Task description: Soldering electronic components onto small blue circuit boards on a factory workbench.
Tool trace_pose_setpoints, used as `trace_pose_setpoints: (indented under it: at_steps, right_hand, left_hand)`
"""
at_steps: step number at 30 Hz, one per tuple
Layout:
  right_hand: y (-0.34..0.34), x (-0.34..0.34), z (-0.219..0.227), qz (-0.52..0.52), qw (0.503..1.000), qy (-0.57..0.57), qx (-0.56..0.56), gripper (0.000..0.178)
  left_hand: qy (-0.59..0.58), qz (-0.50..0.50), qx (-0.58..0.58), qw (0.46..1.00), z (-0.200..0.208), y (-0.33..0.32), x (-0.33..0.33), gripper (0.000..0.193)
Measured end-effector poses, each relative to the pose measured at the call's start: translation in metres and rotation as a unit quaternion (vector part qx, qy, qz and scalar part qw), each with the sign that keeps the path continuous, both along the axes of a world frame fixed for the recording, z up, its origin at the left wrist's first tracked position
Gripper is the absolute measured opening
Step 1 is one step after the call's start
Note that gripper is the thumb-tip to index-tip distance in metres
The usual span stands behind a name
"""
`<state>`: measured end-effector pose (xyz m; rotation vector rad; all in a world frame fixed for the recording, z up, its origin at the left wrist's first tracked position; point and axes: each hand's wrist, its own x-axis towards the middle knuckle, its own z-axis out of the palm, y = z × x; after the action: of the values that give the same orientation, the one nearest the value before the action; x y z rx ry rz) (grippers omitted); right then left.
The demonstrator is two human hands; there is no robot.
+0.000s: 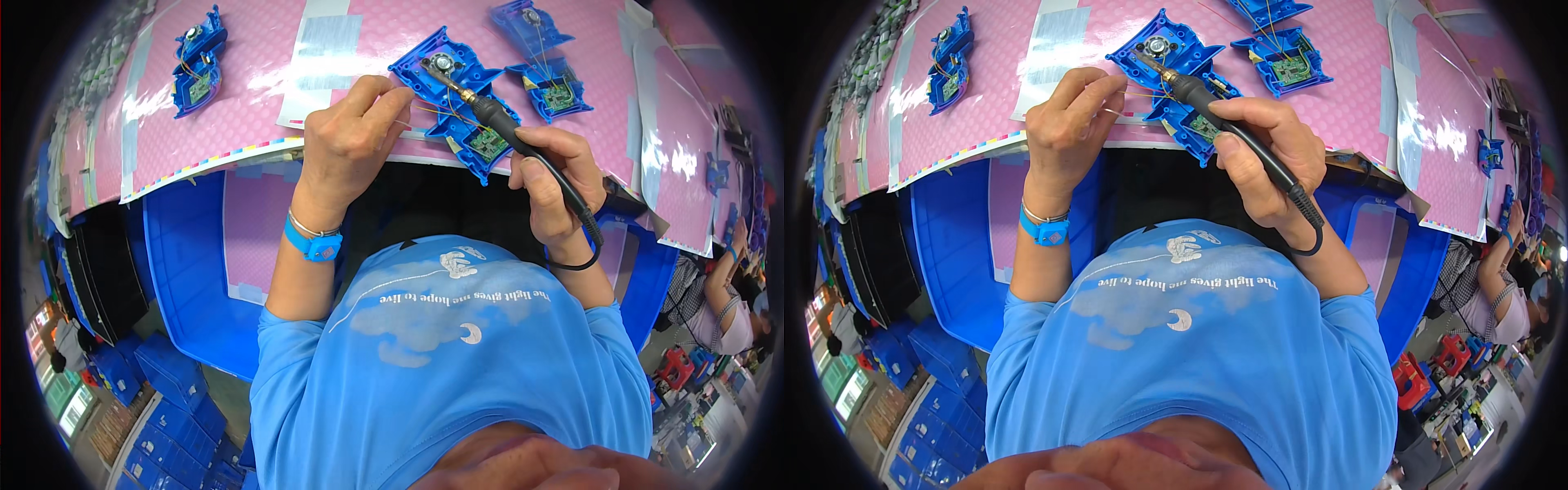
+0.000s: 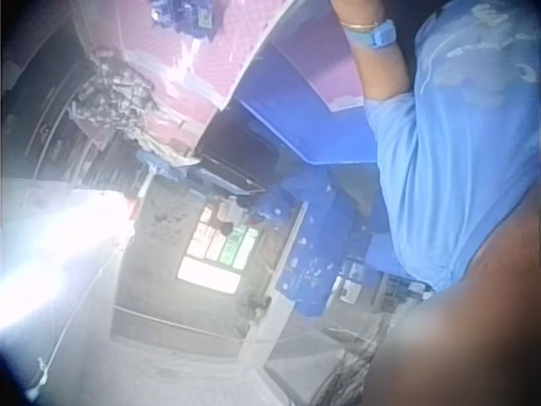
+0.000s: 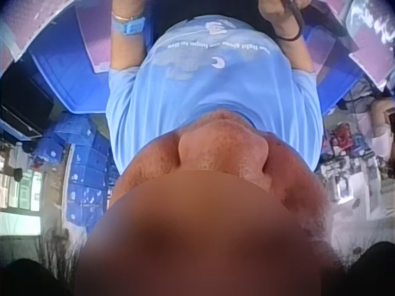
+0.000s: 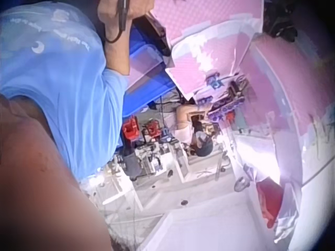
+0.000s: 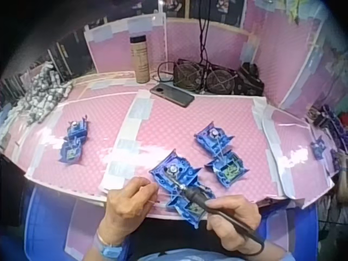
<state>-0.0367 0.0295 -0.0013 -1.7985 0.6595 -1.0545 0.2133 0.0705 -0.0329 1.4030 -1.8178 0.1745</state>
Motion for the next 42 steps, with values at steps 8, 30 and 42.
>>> trace_pose_setpoints:
  at_steps: [8,30,42]
  right_hand:
    - [-0.001,0.001,-0.002,-0.002,1.0,0.018,0.01,0.028]
    - [-0.003,0.0,-0.004,0.005,1.0,0.009,0.021,0.029]
    - [-0.001,-0.002,-0.004,0.004,1.0,0.007,0.015,0.029]
  left_hand:
    - [-0.007,-0.019,-0.057,0.998,-0.004,-0.011,0.001,0.019]
    - [-0.018,-0.033,-0.036,0.999,-0.006,-0.013,0.004,0.017]
    - [-0.012,-0.031,-0.012,0.999,-0.004,-0.011,0.004,0.022]
